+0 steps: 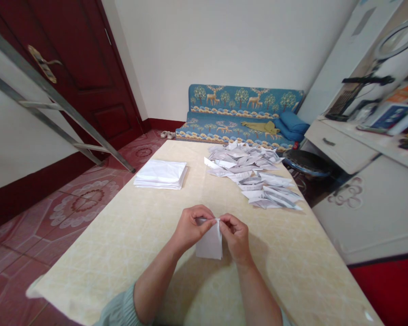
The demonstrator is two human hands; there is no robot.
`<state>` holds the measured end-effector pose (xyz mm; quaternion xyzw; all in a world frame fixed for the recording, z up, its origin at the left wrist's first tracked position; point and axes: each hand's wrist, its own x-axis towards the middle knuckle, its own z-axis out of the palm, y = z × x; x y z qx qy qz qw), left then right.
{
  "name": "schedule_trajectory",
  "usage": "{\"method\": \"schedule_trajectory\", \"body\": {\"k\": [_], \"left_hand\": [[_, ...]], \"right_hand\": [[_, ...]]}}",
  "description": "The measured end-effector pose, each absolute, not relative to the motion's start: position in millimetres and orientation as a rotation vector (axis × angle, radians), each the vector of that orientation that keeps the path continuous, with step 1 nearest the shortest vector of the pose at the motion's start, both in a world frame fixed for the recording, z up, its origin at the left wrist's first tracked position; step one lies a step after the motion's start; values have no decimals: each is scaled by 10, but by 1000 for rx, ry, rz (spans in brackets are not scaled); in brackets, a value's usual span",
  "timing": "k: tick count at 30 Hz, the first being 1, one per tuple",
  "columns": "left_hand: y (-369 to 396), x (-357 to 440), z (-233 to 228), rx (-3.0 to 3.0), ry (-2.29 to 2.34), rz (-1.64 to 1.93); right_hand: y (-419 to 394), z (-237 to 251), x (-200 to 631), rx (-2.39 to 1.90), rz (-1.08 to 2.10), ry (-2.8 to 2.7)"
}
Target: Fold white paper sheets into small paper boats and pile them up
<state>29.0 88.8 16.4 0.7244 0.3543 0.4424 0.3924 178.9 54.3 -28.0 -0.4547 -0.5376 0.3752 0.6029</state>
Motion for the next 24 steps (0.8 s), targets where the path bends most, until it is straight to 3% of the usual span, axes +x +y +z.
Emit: {"method": "schedule_trajectory", "body": {"k": [16, 24], "left_hand": [[865, 310, 118, 1835, 964, 1149], [872, 369, 14, 1450, 1027, 1126]], "right_hand": [[537, -294, 1767, -1092, 833, -1205], [516, -323, 1741, -1164, 759, -1195]]}}
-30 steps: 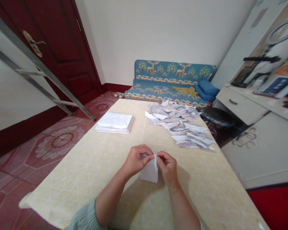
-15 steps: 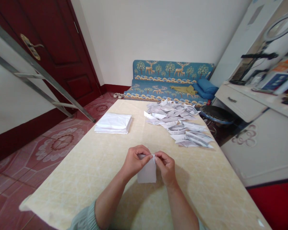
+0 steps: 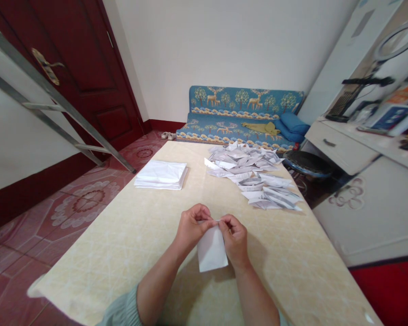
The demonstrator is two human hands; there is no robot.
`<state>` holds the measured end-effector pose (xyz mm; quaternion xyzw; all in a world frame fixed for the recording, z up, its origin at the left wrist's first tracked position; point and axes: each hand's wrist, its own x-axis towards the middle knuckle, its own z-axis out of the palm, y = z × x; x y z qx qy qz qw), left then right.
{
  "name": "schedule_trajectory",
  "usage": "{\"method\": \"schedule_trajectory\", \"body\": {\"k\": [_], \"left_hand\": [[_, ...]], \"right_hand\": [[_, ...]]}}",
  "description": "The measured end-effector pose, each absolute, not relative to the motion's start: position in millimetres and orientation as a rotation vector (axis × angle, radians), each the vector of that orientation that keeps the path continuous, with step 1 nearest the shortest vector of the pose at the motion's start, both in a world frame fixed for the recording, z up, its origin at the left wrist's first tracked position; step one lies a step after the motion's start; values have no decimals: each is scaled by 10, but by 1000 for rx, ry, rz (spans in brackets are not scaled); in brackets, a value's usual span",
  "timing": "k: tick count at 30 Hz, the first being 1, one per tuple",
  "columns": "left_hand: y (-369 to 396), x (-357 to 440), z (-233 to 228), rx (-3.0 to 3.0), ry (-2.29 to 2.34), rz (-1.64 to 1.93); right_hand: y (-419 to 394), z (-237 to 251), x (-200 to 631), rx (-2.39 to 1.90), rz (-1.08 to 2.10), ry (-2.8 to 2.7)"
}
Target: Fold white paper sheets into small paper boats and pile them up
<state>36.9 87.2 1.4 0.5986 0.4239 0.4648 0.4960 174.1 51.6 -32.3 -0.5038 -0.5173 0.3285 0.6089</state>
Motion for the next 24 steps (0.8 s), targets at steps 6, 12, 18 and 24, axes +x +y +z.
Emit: {"method": "schedule_trajectory", "body": {"k": [6, 12, 18, 24], "left_hand": [[880, 309, -34, 1545, 1146, 999], [868, 273, -68, 1663, 1152, 1023], [865, 272, -85, 1596, 1099, 919], [838, 281, -103, 1544, 1105, 932]], "right_hand": [[516, -331, 1716, -1170, 747, -1221], [510, -344, 1708, -1156, 772, -1216], [497, -345, 1697, -1161, 829, -1150], [527, -336, 1711, -1158, 948, -1133]]}}
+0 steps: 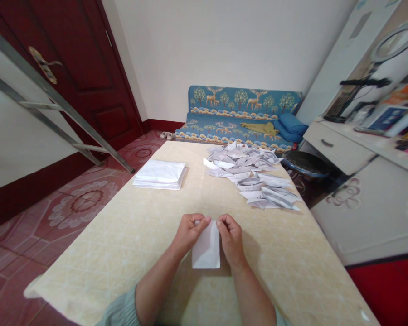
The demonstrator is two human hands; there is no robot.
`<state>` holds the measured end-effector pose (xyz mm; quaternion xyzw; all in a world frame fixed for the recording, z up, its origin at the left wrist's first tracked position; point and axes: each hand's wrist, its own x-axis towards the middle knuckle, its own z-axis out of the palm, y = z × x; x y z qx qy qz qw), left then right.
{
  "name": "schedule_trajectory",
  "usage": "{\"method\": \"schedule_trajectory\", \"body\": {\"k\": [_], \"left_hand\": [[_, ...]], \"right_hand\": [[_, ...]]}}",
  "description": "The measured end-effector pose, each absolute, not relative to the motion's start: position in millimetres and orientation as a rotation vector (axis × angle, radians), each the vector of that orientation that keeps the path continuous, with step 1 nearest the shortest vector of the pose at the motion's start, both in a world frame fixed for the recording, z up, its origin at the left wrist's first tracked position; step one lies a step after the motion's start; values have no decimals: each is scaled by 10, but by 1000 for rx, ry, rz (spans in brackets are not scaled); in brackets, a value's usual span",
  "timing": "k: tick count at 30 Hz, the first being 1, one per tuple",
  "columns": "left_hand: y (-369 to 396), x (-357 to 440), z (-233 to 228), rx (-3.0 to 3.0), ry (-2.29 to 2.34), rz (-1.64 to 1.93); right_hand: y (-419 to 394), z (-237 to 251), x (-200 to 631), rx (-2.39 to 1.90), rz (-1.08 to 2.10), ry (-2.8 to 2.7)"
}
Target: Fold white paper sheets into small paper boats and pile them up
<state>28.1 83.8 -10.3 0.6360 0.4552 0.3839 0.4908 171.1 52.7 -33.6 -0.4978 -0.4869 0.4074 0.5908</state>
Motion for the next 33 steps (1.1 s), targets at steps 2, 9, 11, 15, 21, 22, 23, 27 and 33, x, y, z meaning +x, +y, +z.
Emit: {"method": "schedule_trajectory", "body": {"k": [2, 9, 11, 15, 21, 22, 23, 27, 33], "left_hand": [[845, 263, -85, 1604, 1108, 895], [864, 201, -32, 1738, 1168, 873], [889, 184, -73, 1665, 1212, 910], [946, 162, -183, 1546, 1234, 991], [958, 170, -240, 1587, 1342, 1040], [959, 172, -247, 1614, 1370, 1053], [961, 177, -257, 1638, 1405, 1069], [995, 211, -329, 1683, 1535, 1116], [1134, 70, -329, 1489, 1563, 1282]], "right_hand": [[545, -332, 1731, -1129, 1056, -1137], [538, -294, 1748, -1078, 1140, -1236], [525, -288, 1746, -1074, 1079, -1266], [517, -292, 1740, -1067, 995, -1311], [516, -331, 1722, -1117, 939, -1285], [514, -334, 1713, -1123, 931, -1282], [512, -334, 1700, -1128, 924, -1281], [516, -320, 1637, -1131, 917, -1283], [533, -375, 1693, -1145, 902, -1133]]}}
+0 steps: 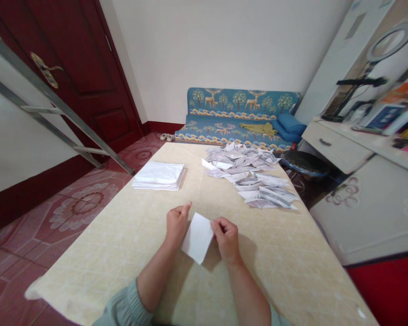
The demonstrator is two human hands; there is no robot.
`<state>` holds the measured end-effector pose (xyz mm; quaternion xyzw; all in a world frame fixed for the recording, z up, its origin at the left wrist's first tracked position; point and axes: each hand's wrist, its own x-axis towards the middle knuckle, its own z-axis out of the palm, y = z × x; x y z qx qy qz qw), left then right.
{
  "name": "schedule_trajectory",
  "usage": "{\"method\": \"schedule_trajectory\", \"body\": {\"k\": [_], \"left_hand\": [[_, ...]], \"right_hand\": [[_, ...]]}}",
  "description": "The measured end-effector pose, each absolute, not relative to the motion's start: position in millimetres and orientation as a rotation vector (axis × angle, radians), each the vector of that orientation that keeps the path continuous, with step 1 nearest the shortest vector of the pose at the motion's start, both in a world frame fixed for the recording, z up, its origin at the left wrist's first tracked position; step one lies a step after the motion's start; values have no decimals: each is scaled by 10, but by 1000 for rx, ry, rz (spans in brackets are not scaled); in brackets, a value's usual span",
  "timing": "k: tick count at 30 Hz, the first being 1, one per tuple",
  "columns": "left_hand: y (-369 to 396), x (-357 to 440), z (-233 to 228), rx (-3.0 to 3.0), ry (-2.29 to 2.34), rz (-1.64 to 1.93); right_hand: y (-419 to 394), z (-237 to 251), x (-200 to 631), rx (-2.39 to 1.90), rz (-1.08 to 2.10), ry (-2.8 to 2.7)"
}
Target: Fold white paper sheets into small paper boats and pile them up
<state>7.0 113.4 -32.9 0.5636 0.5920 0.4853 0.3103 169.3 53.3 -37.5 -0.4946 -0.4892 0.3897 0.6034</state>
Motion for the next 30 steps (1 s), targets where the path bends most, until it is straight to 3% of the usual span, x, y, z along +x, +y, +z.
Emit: {"method": "schedule_trajectory", "body": {"k": [4, 8, 10, 17, 24, 30], "left_hand": [[1127, -81, -158, 1316, 1462, 1323], [954, 69, -66, 1294, 1103, 990], [870, 198, -128, 1357, 1132, 935], [771, 262, -482, 1415, 1254, 989], [855, -13, -396, 1456, 1342, 1172], [916, -148, -353, 1380, 1311, 1329]], "right_hand": [[550, -430, 1744, -1171, 854, -965], [574, -420, 1704, -1207, 828, -1020], [576, -418, 1698, -1211, 835, -1012], [551, -484, 1778, -1224, 737, -889], [559, -437, 1784, -1203, 591, -877], [617, -403, 1775, -1090, 487, -1196]]}}
